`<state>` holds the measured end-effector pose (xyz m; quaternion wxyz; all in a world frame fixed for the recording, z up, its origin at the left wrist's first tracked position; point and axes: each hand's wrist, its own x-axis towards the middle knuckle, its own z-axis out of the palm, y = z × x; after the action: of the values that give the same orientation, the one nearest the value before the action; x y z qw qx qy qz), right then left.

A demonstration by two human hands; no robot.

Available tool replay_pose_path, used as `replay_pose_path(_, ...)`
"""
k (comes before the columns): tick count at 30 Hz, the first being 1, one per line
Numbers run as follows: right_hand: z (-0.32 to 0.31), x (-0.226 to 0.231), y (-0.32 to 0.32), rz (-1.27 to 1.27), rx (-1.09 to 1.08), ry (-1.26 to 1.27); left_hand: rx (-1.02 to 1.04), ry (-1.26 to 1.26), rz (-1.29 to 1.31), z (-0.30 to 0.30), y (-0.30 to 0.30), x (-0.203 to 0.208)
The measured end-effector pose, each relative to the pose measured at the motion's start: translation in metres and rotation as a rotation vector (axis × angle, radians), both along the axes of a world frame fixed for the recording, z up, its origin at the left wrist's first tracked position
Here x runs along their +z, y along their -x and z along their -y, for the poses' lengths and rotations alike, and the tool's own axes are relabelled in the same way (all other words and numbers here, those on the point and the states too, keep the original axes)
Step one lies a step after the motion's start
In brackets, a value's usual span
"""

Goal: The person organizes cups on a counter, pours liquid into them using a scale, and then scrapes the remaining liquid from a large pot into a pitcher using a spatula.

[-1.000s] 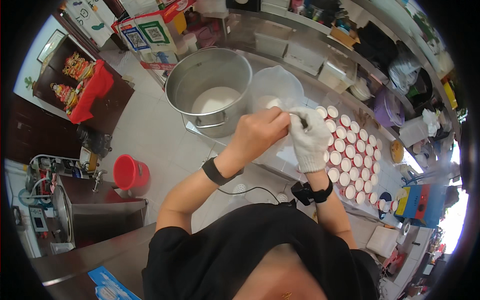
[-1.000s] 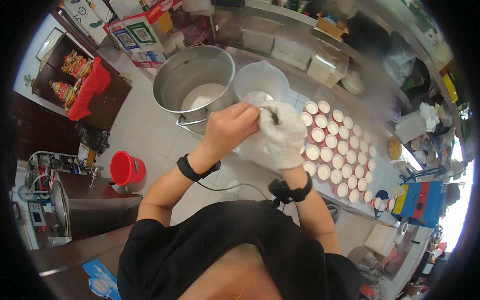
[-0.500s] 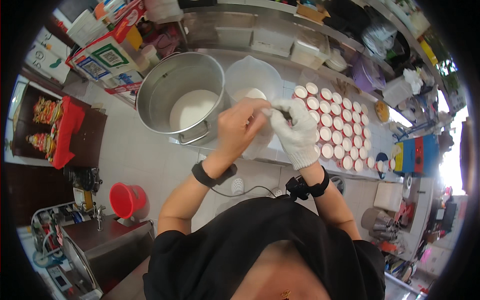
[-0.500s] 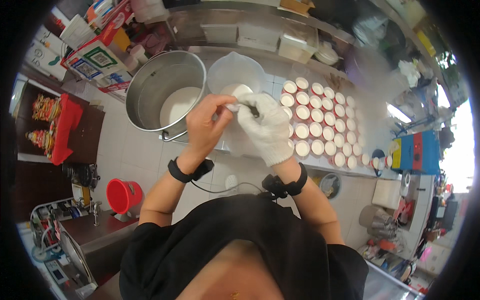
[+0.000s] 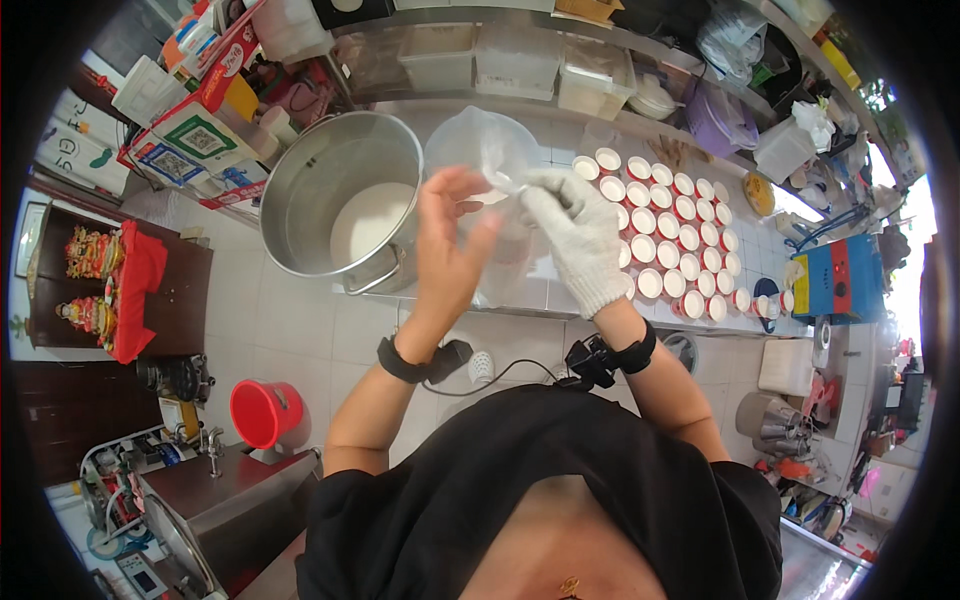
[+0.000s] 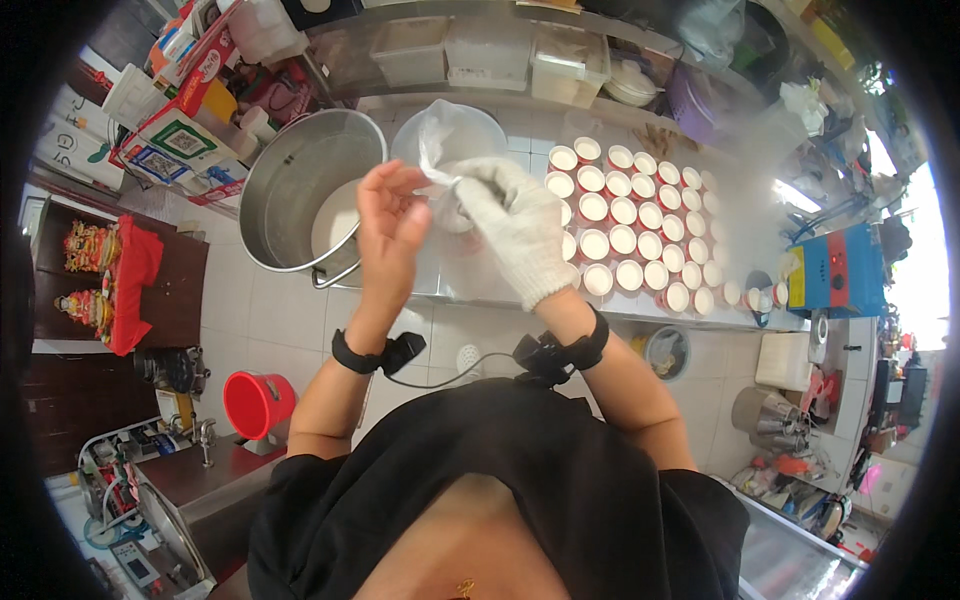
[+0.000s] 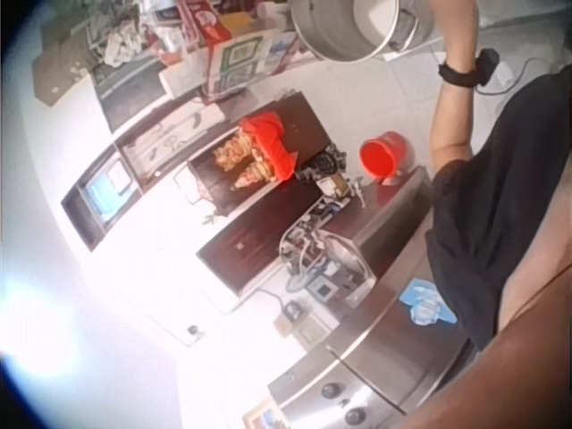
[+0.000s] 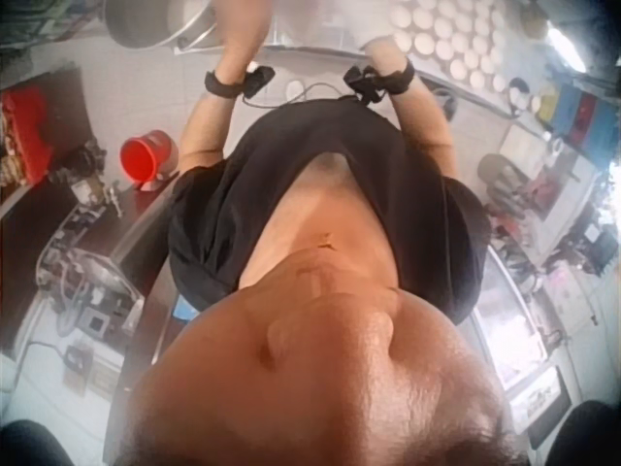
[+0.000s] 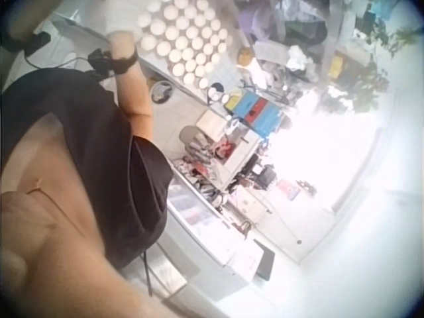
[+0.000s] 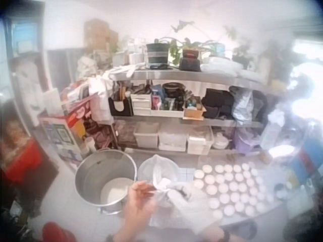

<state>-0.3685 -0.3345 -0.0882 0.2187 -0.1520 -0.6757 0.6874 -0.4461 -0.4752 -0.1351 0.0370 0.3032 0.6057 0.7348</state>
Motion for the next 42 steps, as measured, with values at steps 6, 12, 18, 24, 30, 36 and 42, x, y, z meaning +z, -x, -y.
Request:
replay_pose_path(6, -0.011, 0.006, 0.007, -0.574, 0.073, -1.099, 0.065, 0.322, -0.090, -0.011, -0.022, -0.041)
replay_pose_path(12, -0.037, 0.003, 0.008, -0.536, -0.285, -0.676, 0.100, 0.277, -0.004, -0.011, -0.019, -0.110)
replay_pose_path(18, -0.006, -0.071, -0.002, 0.049, 0.260, -0.400, 0.024, 0.308, 0.052, -0.010, -0.020, -0.142)
replay_pose_path(24, -0.024, -0.239, -0.003, 0.419, 0.424, -0.268, -0.015, 0.444, 0.031, -0.008, -0.016, -0.236)
replay_pose_path(30, -0.011, -0.236, -0.020, 0.560, 0.410, -0.504, -0.006, 0.511, -0.030, -0.004, -0.019, -0.301)
replay_pose_path(36, 0.006, -0.170, -0.011, 0.029, 0.191, -0.388, -0.002, 0.587, -0.076, 0.004, -0.021, -0.354)
replay_pose_path(42, -0.023, -0.259, -0.010, 0.470, 0.370, -0.605, -0.021, 0.506, -0.003, 0.031, -0.018, -0.211)
